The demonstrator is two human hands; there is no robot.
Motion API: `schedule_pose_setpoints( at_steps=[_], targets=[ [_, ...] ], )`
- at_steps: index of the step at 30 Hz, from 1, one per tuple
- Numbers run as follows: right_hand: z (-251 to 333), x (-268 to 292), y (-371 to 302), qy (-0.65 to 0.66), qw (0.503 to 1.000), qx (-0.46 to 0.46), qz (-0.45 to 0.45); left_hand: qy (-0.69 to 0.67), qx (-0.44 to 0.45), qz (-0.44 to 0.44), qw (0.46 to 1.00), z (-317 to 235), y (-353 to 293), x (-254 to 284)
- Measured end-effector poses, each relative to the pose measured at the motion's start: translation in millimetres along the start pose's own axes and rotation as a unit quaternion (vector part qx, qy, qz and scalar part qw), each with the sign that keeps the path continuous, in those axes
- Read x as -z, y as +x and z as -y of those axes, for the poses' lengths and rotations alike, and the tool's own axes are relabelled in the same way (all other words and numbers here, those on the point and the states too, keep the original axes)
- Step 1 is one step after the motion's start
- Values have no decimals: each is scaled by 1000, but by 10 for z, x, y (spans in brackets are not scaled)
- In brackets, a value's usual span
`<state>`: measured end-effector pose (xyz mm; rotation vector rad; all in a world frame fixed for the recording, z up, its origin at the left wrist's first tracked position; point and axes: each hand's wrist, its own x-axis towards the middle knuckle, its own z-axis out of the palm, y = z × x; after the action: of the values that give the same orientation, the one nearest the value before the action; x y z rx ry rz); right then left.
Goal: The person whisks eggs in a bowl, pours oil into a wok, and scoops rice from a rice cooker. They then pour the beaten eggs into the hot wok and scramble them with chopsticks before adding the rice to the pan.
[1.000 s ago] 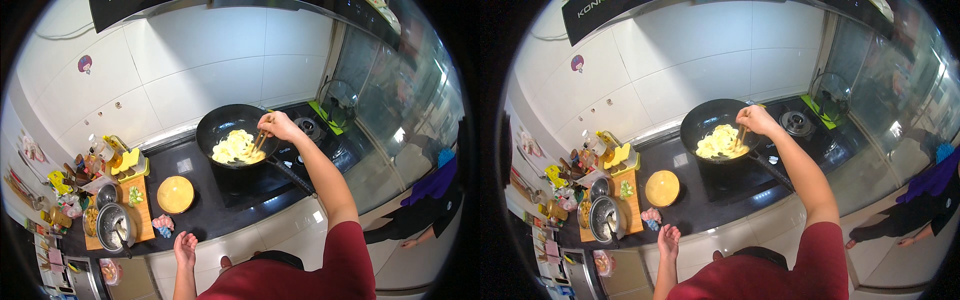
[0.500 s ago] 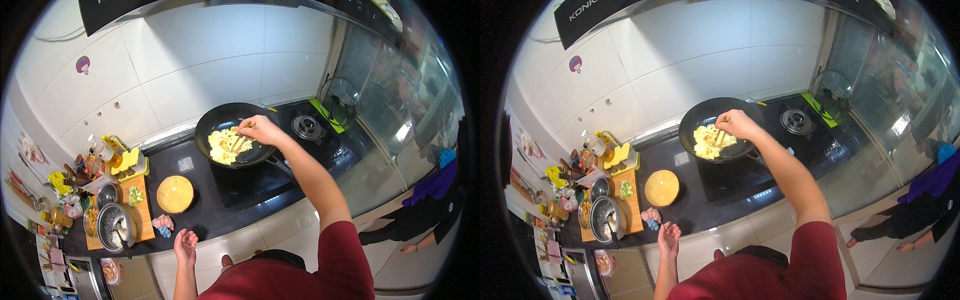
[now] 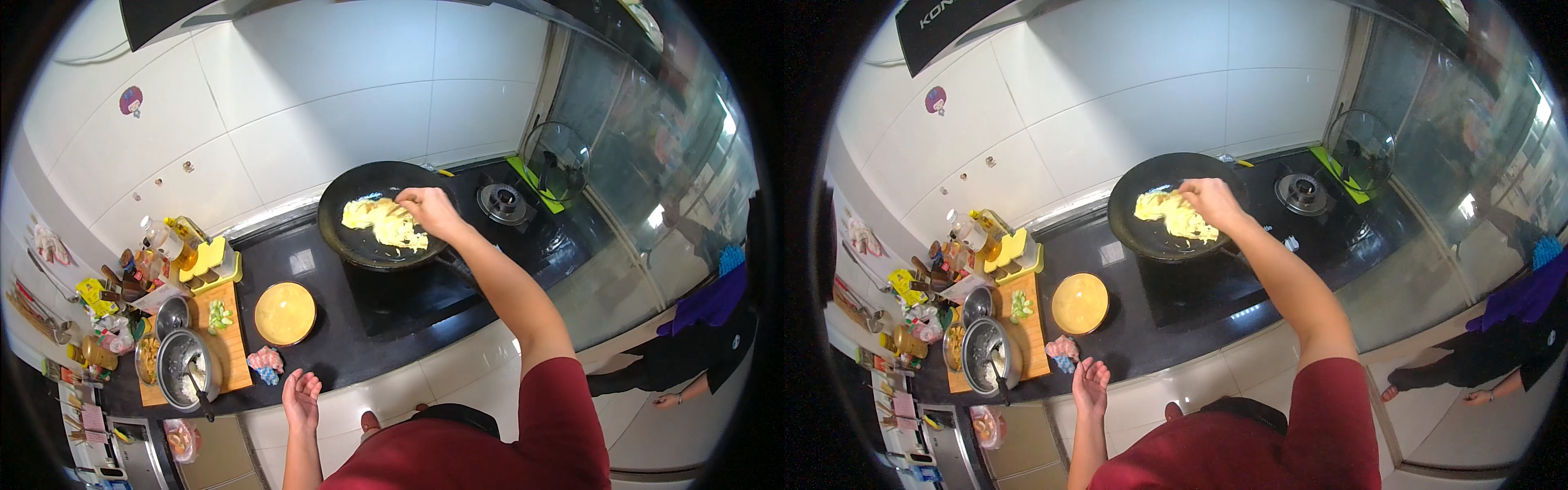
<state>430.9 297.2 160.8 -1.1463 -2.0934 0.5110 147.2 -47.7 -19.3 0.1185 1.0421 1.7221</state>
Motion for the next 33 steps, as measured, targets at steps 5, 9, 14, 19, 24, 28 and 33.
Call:
schedule_pose_setpoints(
  at_steps=[5,9,14,19,24,28,33],
  targets=[
    [147,296,-176,-16,999,-20,20,0,3,-34,999,17,-21,169],
    [-2,53,-148,223,971,-59,65,5,20,-67,998,10,0,180],
    [-137,78,-62,25,996,-53,-74,314,-111,-174,927,-93,389,530],
    [-279,86,-27,50,986,-87,-136,651,-177,-217,705,-177,765,1149],
    [-227,-364,146,83,984,-70,-141,675,-136,-169,705,-187,940,1050],
    [244,-225,1,82,996,-36,-16,689,-157,-117,698,-115,932,970],
    [334,279,-154,41,994,-80,57,649,-188,53,735,251,724,557]
  ],
)
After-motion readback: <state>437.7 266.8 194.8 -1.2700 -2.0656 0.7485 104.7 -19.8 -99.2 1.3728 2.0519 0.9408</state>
